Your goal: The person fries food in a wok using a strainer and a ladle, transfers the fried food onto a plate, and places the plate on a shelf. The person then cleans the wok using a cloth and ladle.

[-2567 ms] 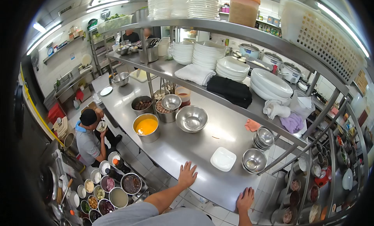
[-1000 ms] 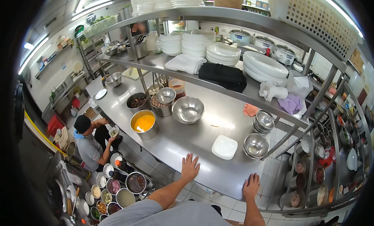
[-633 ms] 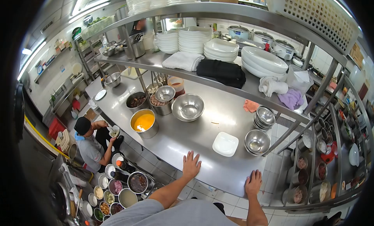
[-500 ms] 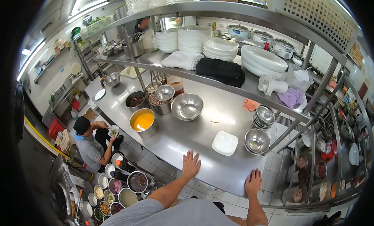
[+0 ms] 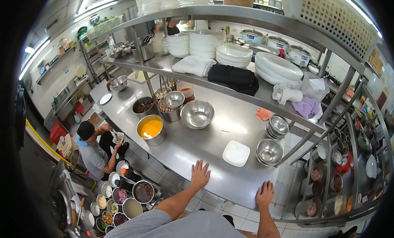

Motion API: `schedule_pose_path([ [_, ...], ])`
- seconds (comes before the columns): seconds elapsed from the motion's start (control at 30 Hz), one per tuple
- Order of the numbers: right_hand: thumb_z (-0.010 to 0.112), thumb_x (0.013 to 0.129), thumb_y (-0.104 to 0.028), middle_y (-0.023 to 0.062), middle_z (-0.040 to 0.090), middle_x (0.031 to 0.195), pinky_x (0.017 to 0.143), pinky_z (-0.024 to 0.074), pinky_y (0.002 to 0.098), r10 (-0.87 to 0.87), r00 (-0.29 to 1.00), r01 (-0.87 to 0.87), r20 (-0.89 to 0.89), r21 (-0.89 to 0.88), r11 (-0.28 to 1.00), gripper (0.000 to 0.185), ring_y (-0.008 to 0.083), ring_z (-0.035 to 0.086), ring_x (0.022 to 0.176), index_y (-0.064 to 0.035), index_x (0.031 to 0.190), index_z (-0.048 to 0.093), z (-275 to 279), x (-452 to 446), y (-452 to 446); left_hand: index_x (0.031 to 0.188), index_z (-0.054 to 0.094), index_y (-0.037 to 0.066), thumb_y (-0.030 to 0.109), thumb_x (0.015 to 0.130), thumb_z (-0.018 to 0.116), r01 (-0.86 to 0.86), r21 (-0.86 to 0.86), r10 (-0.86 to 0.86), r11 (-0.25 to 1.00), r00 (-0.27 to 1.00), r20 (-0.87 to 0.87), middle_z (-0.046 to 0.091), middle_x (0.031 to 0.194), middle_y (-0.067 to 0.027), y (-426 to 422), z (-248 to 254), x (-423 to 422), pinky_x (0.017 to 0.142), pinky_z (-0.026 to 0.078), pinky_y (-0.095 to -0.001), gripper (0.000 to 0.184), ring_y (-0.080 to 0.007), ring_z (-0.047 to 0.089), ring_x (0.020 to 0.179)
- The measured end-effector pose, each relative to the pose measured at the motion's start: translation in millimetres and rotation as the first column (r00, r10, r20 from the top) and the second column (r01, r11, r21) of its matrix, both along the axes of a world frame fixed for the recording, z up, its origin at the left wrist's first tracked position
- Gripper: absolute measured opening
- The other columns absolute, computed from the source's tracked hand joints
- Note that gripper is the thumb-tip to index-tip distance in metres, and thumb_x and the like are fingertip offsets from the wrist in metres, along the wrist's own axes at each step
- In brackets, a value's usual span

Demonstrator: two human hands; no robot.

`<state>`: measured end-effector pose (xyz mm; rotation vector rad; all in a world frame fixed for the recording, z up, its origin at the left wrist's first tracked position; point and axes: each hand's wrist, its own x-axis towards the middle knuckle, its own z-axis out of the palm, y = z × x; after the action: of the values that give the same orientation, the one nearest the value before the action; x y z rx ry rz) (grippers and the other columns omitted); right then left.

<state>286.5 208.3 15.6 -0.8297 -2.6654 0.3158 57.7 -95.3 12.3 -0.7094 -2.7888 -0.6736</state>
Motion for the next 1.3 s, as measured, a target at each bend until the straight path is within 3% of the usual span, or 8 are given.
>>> schedule_pose_path([
  [1.3, 0.059, 0.089, -0.024, 0.0155, 0.043, 0.147, 0.104, 0.0353, 0.0537, -0.024, 1.000, 0.024, 0.012, 0.026, 0.999, 0.052, 0.0353, 0.036, 0.138, -0.0066, 0.137, 0.050, -1.1, -0.1, 4.1, 0.134, 0.054, 0.009, 0.030, 0.092, 0.058, 0.023, 0.021, -0.023, 1.000, 1.000, -0.016, 0.038, 0.147, -0.0251, 5.4, -2.7, -1.9, 0.114, 0.021, -0.0594, 0.047, -0.0402, 0.030, 0.142],
])
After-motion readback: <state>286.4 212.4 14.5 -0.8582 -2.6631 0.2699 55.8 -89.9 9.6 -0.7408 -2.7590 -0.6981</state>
